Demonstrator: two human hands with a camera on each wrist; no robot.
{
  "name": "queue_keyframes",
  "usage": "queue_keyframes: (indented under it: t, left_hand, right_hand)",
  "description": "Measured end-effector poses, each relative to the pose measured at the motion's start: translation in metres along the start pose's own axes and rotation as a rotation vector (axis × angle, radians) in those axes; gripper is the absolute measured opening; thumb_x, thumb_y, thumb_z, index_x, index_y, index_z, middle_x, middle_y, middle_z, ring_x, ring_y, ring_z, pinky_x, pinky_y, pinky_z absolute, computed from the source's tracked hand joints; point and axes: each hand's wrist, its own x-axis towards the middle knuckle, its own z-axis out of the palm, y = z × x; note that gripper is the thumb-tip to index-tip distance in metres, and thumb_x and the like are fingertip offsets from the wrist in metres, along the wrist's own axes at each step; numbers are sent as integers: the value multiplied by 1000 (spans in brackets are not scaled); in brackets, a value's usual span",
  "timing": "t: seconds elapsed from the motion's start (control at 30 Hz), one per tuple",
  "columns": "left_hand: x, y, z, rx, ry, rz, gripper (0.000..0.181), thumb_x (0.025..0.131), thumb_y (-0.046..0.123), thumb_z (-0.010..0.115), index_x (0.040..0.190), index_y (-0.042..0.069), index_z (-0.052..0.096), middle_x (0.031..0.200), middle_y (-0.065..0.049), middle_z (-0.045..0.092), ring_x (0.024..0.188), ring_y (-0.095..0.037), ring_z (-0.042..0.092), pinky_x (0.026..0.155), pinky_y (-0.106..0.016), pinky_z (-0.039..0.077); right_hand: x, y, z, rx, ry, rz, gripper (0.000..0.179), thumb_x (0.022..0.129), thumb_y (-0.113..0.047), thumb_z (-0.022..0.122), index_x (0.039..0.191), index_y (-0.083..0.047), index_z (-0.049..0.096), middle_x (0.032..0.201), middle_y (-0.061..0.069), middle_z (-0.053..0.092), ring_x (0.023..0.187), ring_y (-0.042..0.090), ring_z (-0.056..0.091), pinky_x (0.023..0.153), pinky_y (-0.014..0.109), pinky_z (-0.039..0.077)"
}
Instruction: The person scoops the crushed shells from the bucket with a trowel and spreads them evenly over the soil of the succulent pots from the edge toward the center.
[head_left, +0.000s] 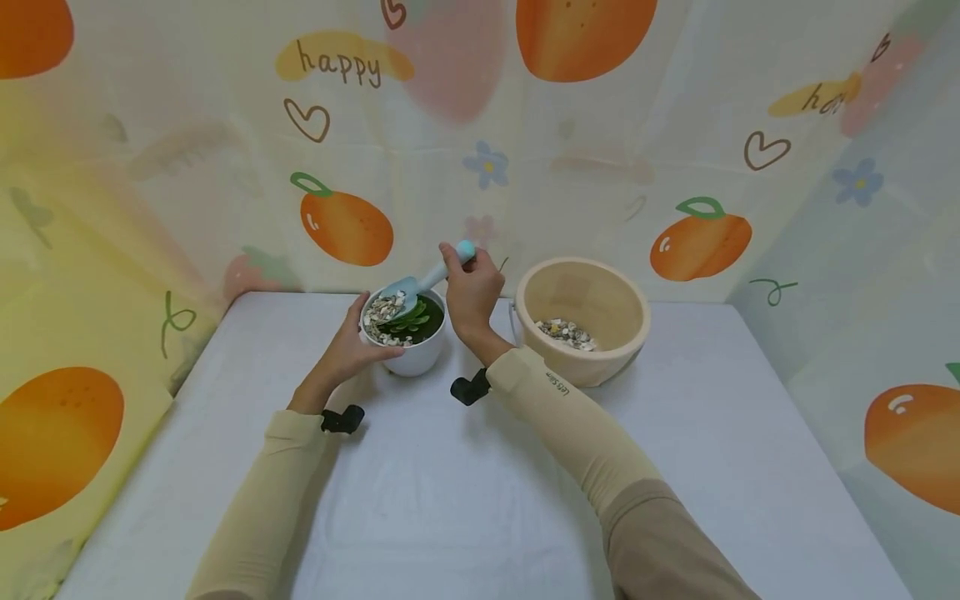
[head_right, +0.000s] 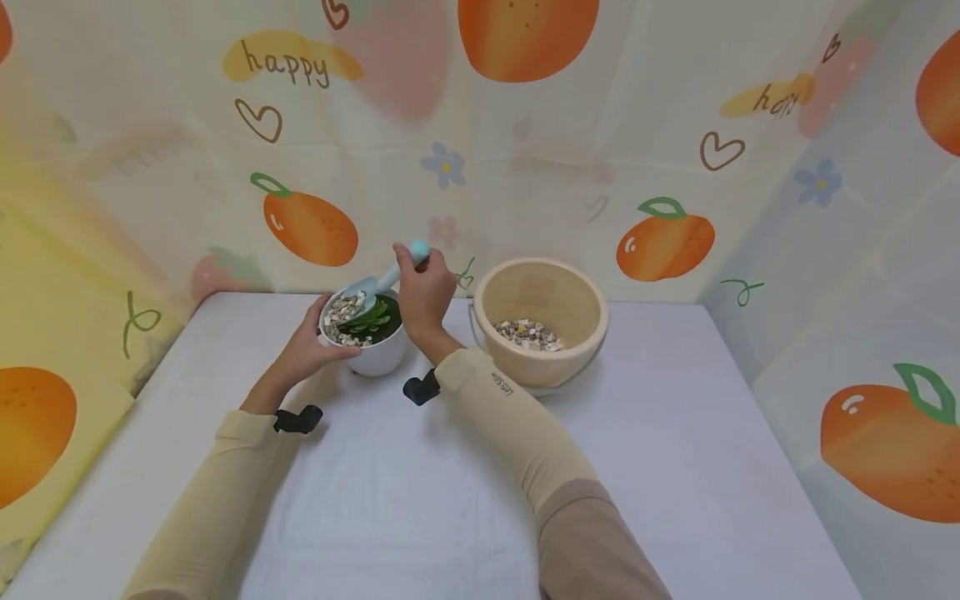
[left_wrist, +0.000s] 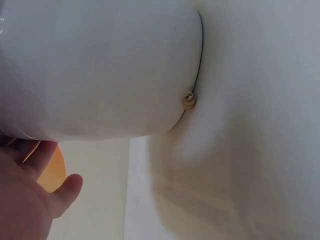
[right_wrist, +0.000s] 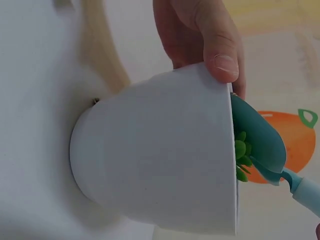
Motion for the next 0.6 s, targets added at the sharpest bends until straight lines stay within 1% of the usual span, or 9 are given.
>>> queue_keyframes:
  t: [0.1,0.2,0.33,0.47,0.53,0.6]
  left_hand:
    - [0,-1,3,-17,23,0,120,73,32,85,157,13,1,163,-15,11,149,-39,14,117,-65,17]
    - [-1,-1,8,-37,71,23,119,72,31,86,157,10,6,161,-16,18,148,-37,20,117,-62,19]
    - [-3,0,16,-52,156,84,115,69,27,88,154,5,15,154,-19,29,143,-36,29,117,-59,22]
    - [-5,1,22,-48,229,138,110,67,25,89,151,3,22,149,-20,35,137,-35,34,115,-58,25]
    - [-6,2,23,-42,241,153,108,67,25,90,150,3,24,147,-20,37,135,-35,36,115,-57,26]
    - [-7,2,22,-27,234,152,108,67,26,89,150,3,23,147,-21,36,134,-36,35,114,-59,26]
  right_hand:
    - [0,-1,0,2,4,-7,33,90,-29,71,80,1,63,63,16,63,54,9,56,53,17,45]
    - [1,-2,0,-8,8,-22,33,89,-29,72,80,1,64,61,12,61,52,8,50,51,17,39]
    - [3,-4,-2,-12,-8,-31,33,89,-30,72,81,0,63,61,8,58,52,8,44,50,18,34]
    - [5,-8,-3,-4,-17,-41,32,89,-30,72,82,0,64,62,9,59,52,8,44,49,19,34]
    - [6,-9,-4,-4,-13,-47,33,89,-30,72,83,1,64,62,10,60,51,9,44,49,19,35]
    - [6,-9,-5,-4,-8,-47,32,89,-30,72,83,2,65,62,11,60,51,9,44,49,19,35]
